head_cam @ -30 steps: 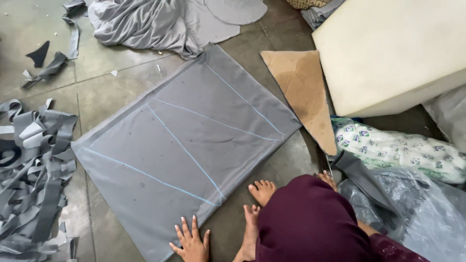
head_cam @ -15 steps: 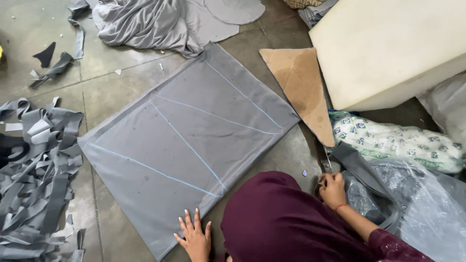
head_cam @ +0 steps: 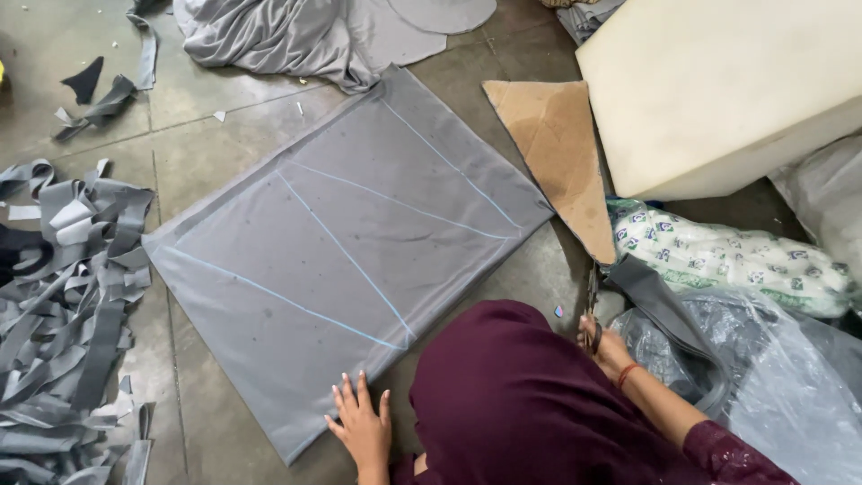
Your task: Tracing a cardboard template onto a piece of grey fabric using chalk and then cutting out the shape with scissors.
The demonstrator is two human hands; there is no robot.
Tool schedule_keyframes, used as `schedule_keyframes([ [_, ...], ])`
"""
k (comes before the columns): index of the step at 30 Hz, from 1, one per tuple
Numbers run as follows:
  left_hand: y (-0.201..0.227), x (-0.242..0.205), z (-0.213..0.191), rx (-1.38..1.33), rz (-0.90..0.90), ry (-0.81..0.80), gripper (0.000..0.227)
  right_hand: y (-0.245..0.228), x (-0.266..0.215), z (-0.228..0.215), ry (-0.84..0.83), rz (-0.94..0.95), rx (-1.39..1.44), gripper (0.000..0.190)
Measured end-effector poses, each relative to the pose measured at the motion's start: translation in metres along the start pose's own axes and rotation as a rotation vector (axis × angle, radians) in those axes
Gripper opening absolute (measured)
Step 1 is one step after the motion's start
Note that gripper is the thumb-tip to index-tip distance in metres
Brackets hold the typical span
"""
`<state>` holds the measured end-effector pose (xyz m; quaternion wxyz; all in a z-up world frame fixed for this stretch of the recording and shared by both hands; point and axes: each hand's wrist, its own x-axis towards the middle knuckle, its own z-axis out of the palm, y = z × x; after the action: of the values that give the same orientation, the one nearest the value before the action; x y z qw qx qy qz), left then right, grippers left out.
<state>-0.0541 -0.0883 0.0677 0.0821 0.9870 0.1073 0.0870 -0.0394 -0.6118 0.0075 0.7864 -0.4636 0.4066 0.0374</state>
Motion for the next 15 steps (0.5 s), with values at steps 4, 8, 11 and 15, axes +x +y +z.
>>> schedule_keyframes([
  [4, 0.043, 0.010, 0.006, -0.077, 0.084, 0.125, 0.065, 0.003, 0.028, 0.010, -0.045, 0.088, -0.160, 0.038],
  [8, 0.103, -0.024, -0.050, -0.373, 0.197, 0.005, 0.059, 0.012, -0.019, 0.017, -0.141, 0.150, -0.399, 0.060],
  [11, 0.158, -0.020, -0.105, -0.392, 0.180, 0.004, 0.057, 0.034, 0.019, 0.017, -0.302, 0.043, -0.378, 0.063],
  [15, 0.175, -0.083, -0.127, -0.401, 0.130, -0.057, 0.053, 0.054, 0.033, -0.006, -0.520, -0.249, -0.505, 0.050],
])
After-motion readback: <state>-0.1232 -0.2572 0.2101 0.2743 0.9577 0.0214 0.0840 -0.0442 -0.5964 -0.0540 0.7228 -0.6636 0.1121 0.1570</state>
